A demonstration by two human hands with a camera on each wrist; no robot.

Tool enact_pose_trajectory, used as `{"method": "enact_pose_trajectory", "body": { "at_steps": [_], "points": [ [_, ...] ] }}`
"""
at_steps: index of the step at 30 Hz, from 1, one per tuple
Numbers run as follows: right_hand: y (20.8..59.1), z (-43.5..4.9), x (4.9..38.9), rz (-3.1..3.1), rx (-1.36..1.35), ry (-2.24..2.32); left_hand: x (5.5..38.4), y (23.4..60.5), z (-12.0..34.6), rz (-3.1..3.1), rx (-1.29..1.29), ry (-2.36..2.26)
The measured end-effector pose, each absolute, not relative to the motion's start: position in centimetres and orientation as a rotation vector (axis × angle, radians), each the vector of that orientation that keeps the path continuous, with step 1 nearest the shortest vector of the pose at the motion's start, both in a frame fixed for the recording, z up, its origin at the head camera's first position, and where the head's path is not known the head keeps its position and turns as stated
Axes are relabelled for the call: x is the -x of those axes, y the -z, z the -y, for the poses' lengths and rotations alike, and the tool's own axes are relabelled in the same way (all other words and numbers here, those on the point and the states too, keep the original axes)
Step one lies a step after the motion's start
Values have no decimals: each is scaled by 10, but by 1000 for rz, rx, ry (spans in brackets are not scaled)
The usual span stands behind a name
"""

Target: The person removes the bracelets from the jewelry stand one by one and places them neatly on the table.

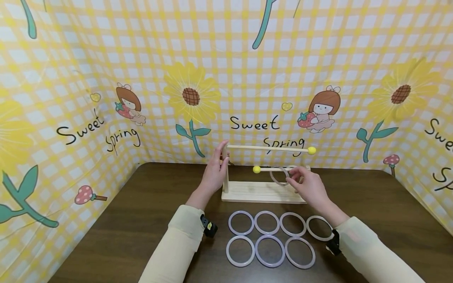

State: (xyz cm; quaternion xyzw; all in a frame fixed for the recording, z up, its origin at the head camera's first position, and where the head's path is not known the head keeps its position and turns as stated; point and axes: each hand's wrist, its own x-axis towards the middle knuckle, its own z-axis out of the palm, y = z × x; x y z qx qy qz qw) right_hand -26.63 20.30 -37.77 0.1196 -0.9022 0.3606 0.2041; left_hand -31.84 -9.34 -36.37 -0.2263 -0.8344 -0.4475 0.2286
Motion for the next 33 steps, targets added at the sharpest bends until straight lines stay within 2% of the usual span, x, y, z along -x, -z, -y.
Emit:
{"method": "enact_pose_trajectory", "body": {
  "at_steps": [20, 33],
  "points": [
    [384, -189, 275, 2519, -303, -830, 317, 362, 93, 2308, 634, 1225],
    [388, -176, 279, 2439, -425, -1058, 318, 364, 94, 2285, 645, 1216]
  ]
}}
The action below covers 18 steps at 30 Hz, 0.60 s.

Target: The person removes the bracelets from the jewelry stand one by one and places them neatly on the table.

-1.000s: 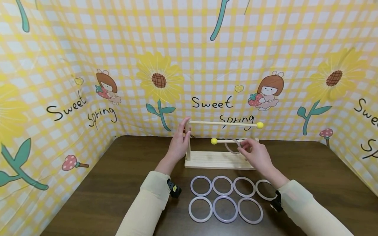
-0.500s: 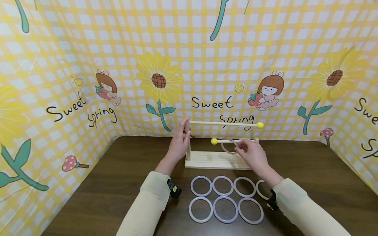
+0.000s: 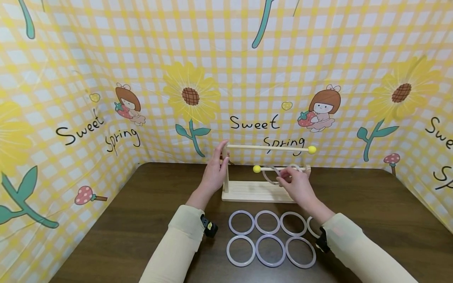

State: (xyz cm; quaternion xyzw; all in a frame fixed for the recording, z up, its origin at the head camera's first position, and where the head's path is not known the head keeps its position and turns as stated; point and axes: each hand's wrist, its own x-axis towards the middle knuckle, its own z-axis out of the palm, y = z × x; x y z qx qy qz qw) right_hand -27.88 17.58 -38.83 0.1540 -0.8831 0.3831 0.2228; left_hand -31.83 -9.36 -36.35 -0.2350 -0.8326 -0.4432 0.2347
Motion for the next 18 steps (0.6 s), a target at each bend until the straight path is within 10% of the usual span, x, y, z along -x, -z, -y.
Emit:
{"method": "enact_pose_trajectory", "body": {
  "at_steps": [18],
  "points": [
    [390, -153, 279, 2504, -480, -1187, 317, 363, 94, 2285, 650, 1230]
  ]
}}
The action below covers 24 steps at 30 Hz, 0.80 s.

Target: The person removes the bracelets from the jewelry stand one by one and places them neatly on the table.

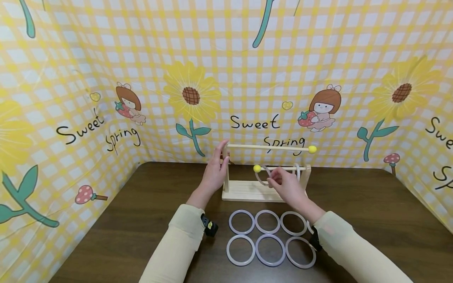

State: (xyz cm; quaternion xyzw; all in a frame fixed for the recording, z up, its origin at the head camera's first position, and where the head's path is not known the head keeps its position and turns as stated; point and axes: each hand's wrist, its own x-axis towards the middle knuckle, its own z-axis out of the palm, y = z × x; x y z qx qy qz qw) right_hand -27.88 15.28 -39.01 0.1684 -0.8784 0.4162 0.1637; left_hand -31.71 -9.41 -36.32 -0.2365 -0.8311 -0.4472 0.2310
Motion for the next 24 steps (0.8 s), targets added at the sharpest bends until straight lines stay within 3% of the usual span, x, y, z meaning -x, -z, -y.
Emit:
{"method": "enact_pose_trajectory", "body": {
  "at_steps": [24],
  "points": [
    [383, -157, 265, 2449, -689, -1214, 317, 363, 93, 2303, 620, 1238]
  ]
}}
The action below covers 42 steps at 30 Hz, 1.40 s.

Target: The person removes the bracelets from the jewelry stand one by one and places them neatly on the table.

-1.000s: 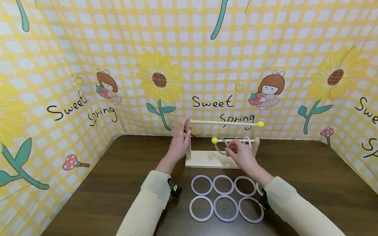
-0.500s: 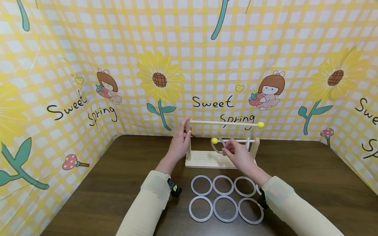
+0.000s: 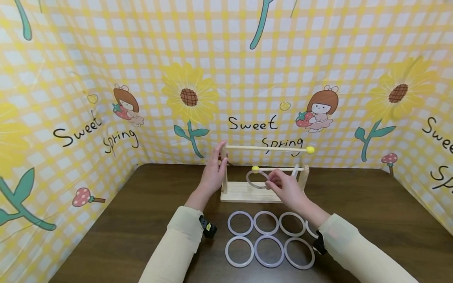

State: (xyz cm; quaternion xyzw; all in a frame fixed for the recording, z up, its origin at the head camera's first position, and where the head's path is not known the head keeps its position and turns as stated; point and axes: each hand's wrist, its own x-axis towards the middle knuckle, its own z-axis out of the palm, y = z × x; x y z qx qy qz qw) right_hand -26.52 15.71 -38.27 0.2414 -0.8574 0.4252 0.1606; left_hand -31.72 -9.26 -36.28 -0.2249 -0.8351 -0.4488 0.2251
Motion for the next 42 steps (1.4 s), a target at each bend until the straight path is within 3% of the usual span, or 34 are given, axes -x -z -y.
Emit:
{"method": "enact_pose_trajectory", "body": {
  "at_steps": [22, 42],
  "points": [
    [373, -187, 235, 2376, -780, -1087, 319, 365, 93, 2299, 630, 1226],
    [375, -243, 212, 2356, -762, -978, 319, 364, 93, 2293, 638, 1228]
  ]
}}
